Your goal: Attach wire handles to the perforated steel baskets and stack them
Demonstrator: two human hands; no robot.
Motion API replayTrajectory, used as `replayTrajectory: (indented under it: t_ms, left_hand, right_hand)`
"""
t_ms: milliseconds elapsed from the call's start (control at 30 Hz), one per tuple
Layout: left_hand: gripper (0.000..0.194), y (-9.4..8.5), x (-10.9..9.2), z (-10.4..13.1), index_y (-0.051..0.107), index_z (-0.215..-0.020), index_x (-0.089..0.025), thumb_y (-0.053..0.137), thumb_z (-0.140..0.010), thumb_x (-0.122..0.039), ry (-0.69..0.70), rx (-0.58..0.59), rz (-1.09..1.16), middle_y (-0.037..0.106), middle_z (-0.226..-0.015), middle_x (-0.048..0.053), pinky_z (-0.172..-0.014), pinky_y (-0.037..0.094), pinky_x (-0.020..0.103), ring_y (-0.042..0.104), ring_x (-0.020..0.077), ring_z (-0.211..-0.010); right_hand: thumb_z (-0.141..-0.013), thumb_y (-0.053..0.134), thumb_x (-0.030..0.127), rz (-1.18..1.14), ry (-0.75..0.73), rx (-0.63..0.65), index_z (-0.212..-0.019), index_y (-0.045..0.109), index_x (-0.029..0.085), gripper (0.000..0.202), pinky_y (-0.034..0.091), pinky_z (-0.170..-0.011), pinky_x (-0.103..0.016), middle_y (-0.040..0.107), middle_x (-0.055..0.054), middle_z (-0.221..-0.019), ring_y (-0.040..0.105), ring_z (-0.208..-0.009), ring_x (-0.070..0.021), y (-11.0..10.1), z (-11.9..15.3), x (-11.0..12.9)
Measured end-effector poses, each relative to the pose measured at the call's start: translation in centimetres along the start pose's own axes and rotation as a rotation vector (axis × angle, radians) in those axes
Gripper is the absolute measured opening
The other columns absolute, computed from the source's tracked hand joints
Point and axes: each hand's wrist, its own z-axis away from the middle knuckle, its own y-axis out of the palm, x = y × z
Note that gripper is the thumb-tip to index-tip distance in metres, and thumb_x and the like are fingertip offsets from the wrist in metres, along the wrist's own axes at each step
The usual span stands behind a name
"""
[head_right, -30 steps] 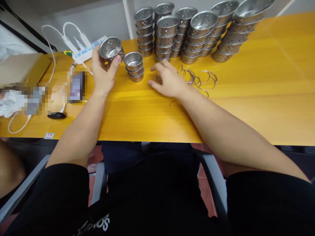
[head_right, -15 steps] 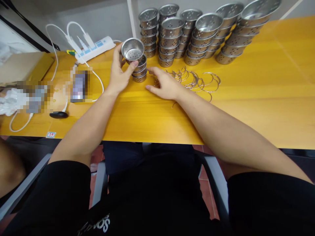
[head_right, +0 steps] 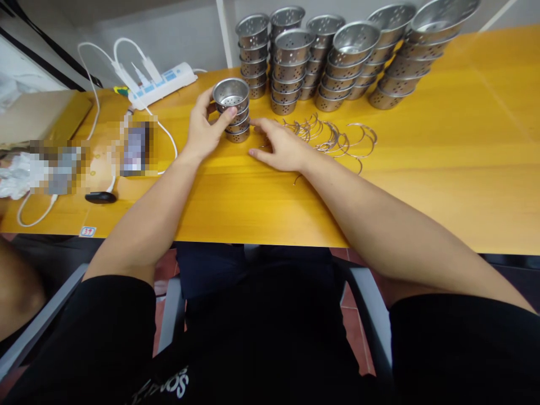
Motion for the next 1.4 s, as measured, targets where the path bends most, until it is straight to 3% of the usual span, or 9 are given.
replayTrajectory:
  t_ms: [167,400,533,633,700,800,933,1067,1400]
  left_hand:
    - [0.112,-0.2,-0.8,-0.1,0.048,-0.198,-0.056,0.048,-0.099,-0.108,0.066,0.166,-0.167,0.083,-0.179,0.002,-0.153,0.044,0.093,0.046,0.0451,-0.195]
    - [0.117,0.6,0.7,0.0,0.044,-0.198,-0.06,0.052,-0.095,-0.114,0.024,0.15,-0.11,0.076,-0.188,0.001,-0.148,0.048,0.092,0.049,0.0478,-0.193]
    - [0.106,0.0,2.3,0.6,0.063,-0.183,-0.054,0.05,-0.1,-0.118,0.003,0.118,-0.073,0.083,-0.176,0.005,-0.141,0.055,0.087,0.053,0.0458,-0.187]
    - [0.089,-1.2,2.7,1.0,0.084,-0.12,-0.045,0.053,-0.098,-0.126,0.03,-0.091,0.028,0.093,-0.122,0.007,-0.111,0.069,0.073,0.083,0.0413,-0.127]
    - [0.091,-1.8,2.3,1.4,0.066,-0.079,-0.038,0.062,-0.095,-0.128,0.056,-0.201,0.187,0.075,-0.078,0.003,-0.081,0.064,0.058,0.067,0.0275,-0.076]
    - [0.095,-2.1,0.9,2.4,0.059,-0.066,-0.034,0.077,-0.098,-0.121,0.127,-0.114,0.342,0.062,-0.064,-0.001,-0.067,0.053,0.047,0.051,0.0188,-0.06]
    - [0.075,-1.2,-0.2,3.9,0.085,-0.09,-0.028,0.089,-0.108,-0.1,0.217,0.141,0.373,0.087,-0.09,0.006,-0.077,0.065,0.043,0.077,0.0226,-0.079]
    - [0.038,0.0,0.3,4.2,0.093,-0.126,-0.024,0.094,-0.112,-0.059,0.252,0.245,0.347,0.097,-0.129,0.01,-0.115,0.077,0.048,0.092,0.0299,-0.12]
    - [0.072,-0.3,3.4,2.6,0.077,-0.175,-0.014,0.089,-0.111,-0.046,0.096,0.251,0.086,0.073,-0.192,0.022,-0.163,0.049,0.055,0.069,0.0401,-0.184]
  right_hand:
    - [-0.105,0.092,0.077,0.022,-0.019,-0.01,-0.185,0.077,0.024,0.097,0.057,-0.148,-0.082,0.08,-0.02,-0.18,0.077,-0.164,-0.0577,0.2,0.0,0.0]
    - [-0.104,0.093,0.08,0.017,-0.011,0.0,-0.185,0.076,0.026,0.099,0.06,-0.145,-0.082,0.081,-0.02,-0.178,0.079,-0.16,-0.0577,0.1,0.0,-0.1]
    - [-0.105,0.094,0.081,0.03,-0.015,-0.008,-0.182,0.076,0.025,0.097,0.062,-0.143,-0.082,0.082,-0.021,-0.175,0.08,-0.158,-0.0576,0.0,0.1,-0.3]
    - [-0.109,0.09,0.082,0.061,-0.015,-0.026,-0.174,0.082,0.026,0.086,0.064,-0.14,-0.08,0.086,-0.02,-0.168,0.082,-0.154,-0.057,-0.1,0.3,-0.5]
    - [-0.112,0.089,0.08,0.076,-0.019,-0.038,-0.17,0.084,0.024,0.081,0.064,-0.141,-0.079,0.087,-0.022,-0.165,0.082,-0.153,-0.0569,-0.2,0.4,-0.5]
    - [-0.114,0.089,0.075,0.098,-0.003,-0.036,-0.171,0.084,0.024,0.077,0.064,-0.142,-0.077,0.088,-0.02,-0.164,0.083,-0.153,-0.0555,-0.2,0.5,-0.5]
    - [-0.115,0.087,0.074,0.104,0.009,-0.033,-0.17,0.085,0.024,0.074,0.065,-0.141,-0.078,0.088,-0.021,-0.165,0.084,-0.151,-0.0552,-0.2,0.5,-0.2]
    - [-0.118,0.086,0.078,0.074,0.032,-0.037,-0.172,0.083,0.029,0.073,0.063,-0.142,-0.08,0.087,-0.019,-0.167,0.082,-0.154,-0.0545,-0.4,0.5,-0.1]
    - [-0.116,0.093,0.076,0.05,0.066,-0.031,-0.173,0.082,0.033,0.072,0.059,-0.147,-0.084,0.084,-0.018,-0.173,0.08,-0.159,-0.0551,-0.7,0.6,0.3]
